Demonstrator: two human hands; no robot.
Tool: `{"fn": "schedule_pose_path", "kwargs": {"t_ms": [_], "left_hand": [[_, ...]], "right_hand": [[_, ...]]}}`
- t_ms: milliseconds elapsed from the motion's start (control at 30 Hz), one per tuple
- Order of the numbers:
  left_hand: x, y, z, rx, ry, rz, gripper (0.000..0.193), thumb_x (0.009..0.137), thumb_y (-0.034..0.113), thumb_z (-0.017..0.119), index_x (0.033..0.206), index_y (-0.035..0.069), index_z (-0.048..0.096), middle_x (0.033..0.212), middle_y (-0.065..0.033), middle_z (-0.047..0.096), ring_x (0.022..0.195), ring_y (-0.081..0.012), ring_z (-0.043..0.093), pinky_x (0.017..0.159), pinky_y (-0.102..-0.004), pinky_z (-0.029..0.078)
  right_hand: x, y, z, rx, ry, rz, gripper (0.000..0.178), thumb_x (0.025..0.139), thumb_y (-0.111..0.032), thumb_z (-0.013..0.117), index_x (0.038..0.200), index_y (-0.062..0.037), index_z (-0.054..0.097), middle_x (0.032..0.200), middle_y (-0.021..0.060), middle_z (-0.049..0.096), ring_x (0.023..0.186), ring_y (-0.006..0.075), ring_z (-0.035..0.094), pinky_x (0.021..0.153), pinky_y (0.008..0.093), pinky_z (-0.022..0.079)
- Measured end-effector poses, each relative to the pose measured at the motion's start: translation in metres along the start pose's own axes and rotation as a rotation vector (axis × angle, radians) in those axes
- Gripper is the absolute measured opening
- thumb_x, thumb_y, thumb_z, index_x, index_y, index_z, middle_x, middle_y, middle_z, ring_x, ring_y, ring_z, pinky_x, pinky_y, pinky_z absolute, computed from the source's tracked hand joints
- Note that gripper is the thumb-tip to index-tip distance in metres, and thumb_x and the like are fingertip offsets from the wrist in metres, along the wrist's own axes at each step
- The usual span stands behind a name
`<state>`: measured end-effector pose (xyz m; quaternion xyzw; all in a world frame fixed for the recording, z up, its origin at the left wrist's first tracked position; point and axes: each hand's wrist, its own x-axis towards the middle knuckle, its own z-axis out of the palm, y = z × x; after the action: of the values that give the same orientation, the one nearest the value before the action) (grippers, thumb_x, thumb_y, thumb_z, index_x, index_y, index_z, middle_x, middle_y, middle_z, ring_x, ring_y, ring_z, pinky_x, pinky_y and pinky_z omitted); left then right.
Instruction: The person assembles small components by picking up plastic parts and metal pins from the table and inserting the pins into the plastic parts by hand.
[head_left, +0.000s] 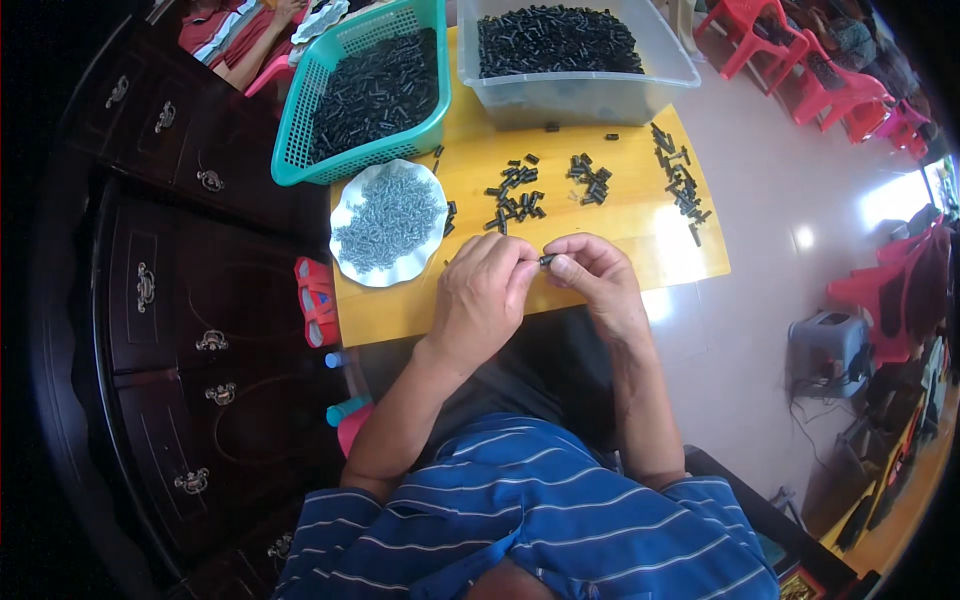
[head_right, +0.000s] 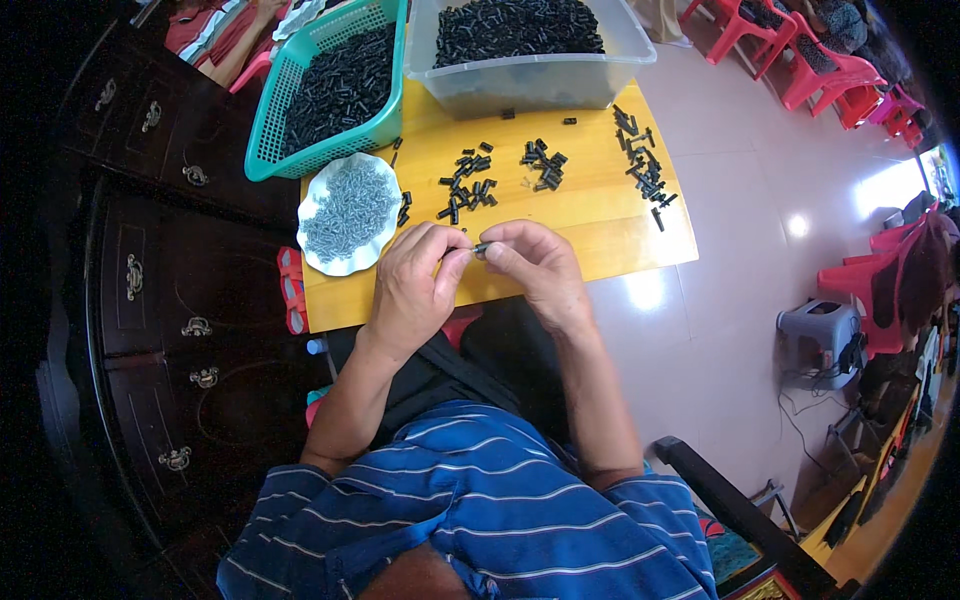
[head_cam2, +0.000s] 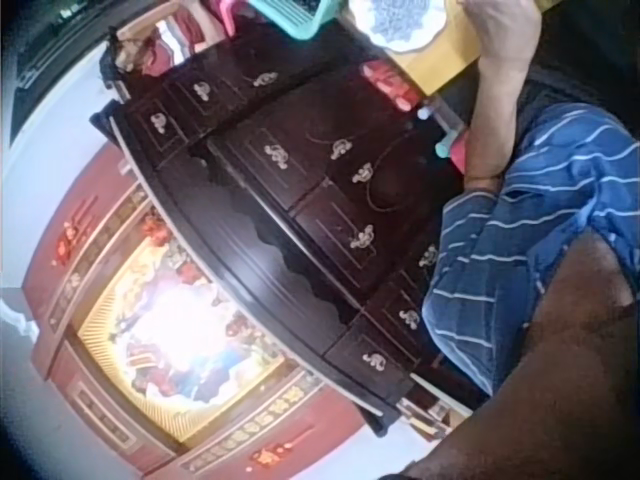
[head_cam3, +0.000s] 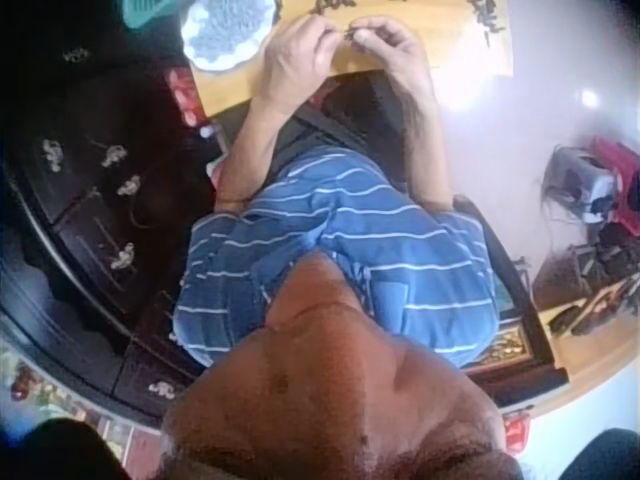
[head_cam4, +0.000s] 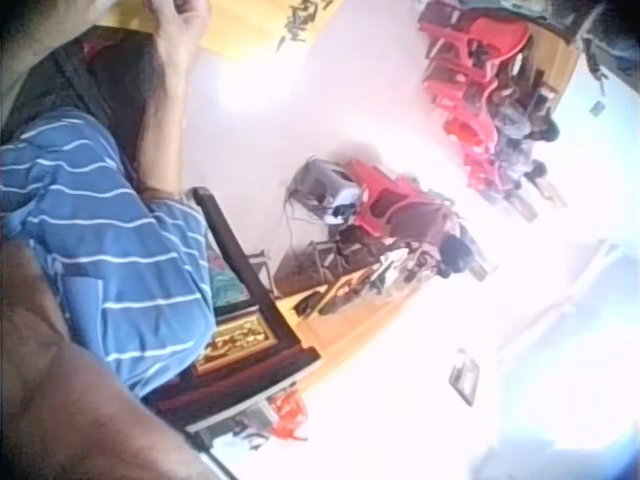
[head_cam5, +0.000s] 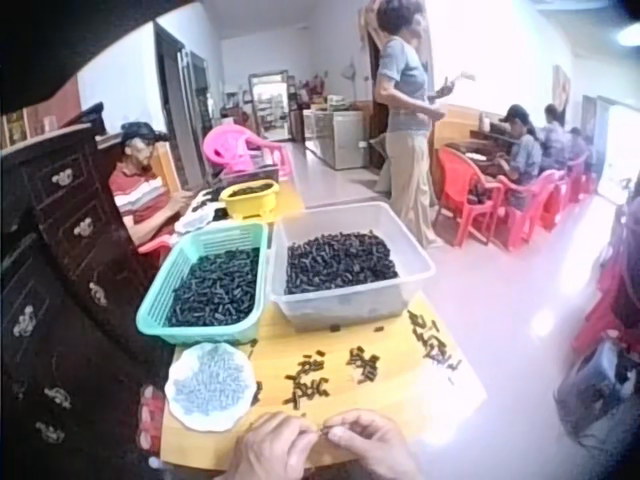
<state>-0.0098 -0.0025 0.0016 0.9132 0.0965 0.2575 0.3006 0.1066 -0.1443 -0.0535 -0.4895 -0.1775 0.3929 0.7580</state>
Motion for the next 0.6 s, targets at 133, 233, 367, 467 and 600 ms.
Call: {"fn": "schedule_pose_path", "kwargs": {"t_ms": [133,233,367,467,600], "left_hand": [[-0.0022,-0.0015,0.0009,0.013,-0.005,0.004,0.012,0.087,0.003,0.071,0.096,0.002,0.062,0.089,-0.0147,0.066,0.085,-0.0374,0.065,0.075,-0.0451,0.050],[-0.0058,-0.0025,0.0037,-0.015,-0.027,-0.010,0.011,0.087,0.003,0.071,0.096,0.002,0.063,0.089,-0.0149,0.066,0.085,-0.0374,0.065,0.075,-0.0456,0.050],[-0.0084,-0.0017,0.0077,-0.021,-0.030,-0.006,0.010,0.088,0.003,0.070,0.096,0.003,0.063,0.088,-0.0151,0.066,0.085,-0.0375,0.065,0.075,-0.0462,0.051],[-0.0085,-0.0036,0.0080,-0.013,-0.024,0.001,0.009,0.089,0.003,0.069,0.095,0.003,0.063,0.088,-0.0151,0.066,0.085,-0.0375,0.065,0.075,-0.0462,0.051],[-0.0039,-0.0084,0.0003,-0.002,-0.016,-0.019,0.009,0.089,0.004,0.069,0.095,0.002,0.063,0.088,-0.0152,0.066,0.085,-0.0376,0.065,0.075,-0.0456,0.051]], "right_hand": [[-0.0015,-0.0012,0.0019,-0.035,-0.007,-0.011,0.018,0.097,-0.008,0.072,0.113,-0.0017,0.070,0.101,0.0021,0.072,0.092,0.0094,0.065,0.086,0.0257,0.053],[-0.0028,-0.0033,0.0070,-0.081,-0.009,-0.032,0.019,0.098,-0.009,0.071,0.115,-0.0018,0.069,0.102,0.0012,0.071,0.093,0.0083,0.064,0.086,0.0251,0.052],[-0.0027,-0.0026,0.0086,-0.089,-0.041,-0.032,0.020,0.100,-0.010,0.067,0.119,-0.0016,0.068,0.103,0.0010,0.069,0.093,0.0082,0.063,0.086,0.0253,0.051],[-0.0019,-0.0007,0.0085,-0.107,-0.060,-0.026,0.020,0.101,-0.009,0.066,0.120,-0.0010,0.066,0.104,0.0017,0.069,0.093,0.0087,0.062,0.086,0.0257,0.051],[0.0000,0.0065,0.0092,-0.068,-0.062,-0.078,0.021,0.100,-0.005,0.066,0.120,-0.0005,0.064,0.104,0.0019,0.066,0.096,0.0088,0.062,0.087,0.0255,0.052]]}}
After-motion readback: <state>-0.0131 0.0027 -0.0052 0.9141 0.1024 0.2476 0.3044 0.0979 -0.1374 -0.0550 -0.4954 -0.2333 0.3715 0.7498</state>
